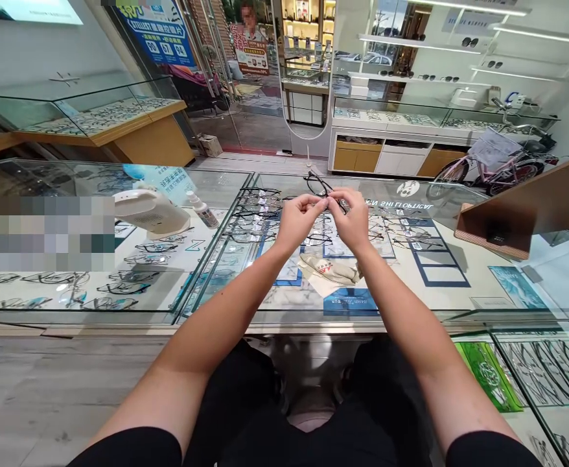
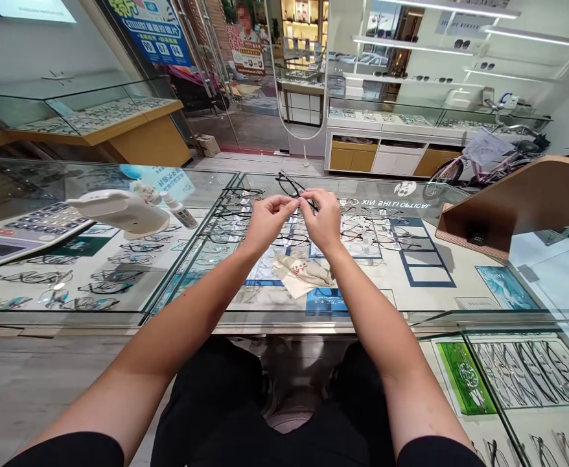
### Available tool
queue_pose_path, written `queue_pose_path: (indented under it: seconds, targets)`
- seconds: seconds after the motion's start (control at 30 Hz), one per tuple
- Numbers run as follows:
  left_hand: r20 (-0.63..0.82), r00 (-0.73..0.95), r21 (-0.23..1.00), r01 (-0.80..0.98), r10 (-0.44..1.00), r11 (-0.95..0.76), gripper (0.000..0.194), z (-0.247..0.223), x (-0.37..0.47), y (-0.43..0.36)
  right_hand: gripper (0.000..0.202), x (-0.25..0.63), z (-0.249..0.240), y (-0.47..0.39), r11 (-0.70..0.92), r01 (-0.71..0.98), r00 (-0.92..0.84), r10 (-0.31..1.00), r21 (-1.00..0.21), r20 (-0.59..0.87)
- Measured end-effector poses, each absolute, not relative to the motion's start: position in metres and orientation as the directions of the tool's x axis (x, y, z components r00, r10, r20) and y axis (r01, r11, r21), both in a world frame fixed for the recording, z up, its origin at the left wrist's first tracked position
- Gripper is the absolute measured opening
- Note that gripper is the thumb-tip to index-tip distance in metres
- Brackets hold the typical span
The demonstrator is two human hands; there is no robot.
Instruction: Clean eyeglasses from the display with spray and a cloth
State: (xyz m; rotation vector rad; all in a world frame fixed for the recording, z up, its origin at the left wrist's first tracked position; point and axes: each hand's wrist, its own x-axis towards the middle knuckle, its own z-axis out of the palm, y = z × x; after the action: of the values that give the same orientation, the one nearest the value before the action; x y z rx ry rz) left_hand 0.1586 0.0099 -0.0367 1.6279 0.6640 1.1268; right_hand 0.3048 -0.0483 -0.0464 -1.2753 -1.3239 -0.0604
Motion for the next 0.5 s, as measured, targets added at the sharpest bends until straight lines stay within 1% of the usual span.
queue_pose_path:
  seconds: [0.1, 0.3, 0.5]
  targets:
    - [0.319, 0.423, 0.948, -0.138, 0.848, -0.288, 0.043, -0.038, 0.160, 0.009, 0.017, 0.299, -0.048, -0.050, 0.346, 0.735, 0.304, 0.600, -0.583, 0.740]
    - [0.308, 0.357, 0.950, -0.167, 0.882, -0.264, 0.041, -0.039, 0.160, 0.012, 0.018, 0.296, -0.048, -0.050, 0.318, 0.760, 0.271, 0.639, -0.567, 0.720]
    - [0.328, 0.288, 0.942, -0.173, 0.899, -0.289, 0.040, -0.037, 0.160, 0.021, 0.015, 0.291, -0.044, -0.053, 0.376, 0.737, 0.221, 0.651, -0.561, 0.726]
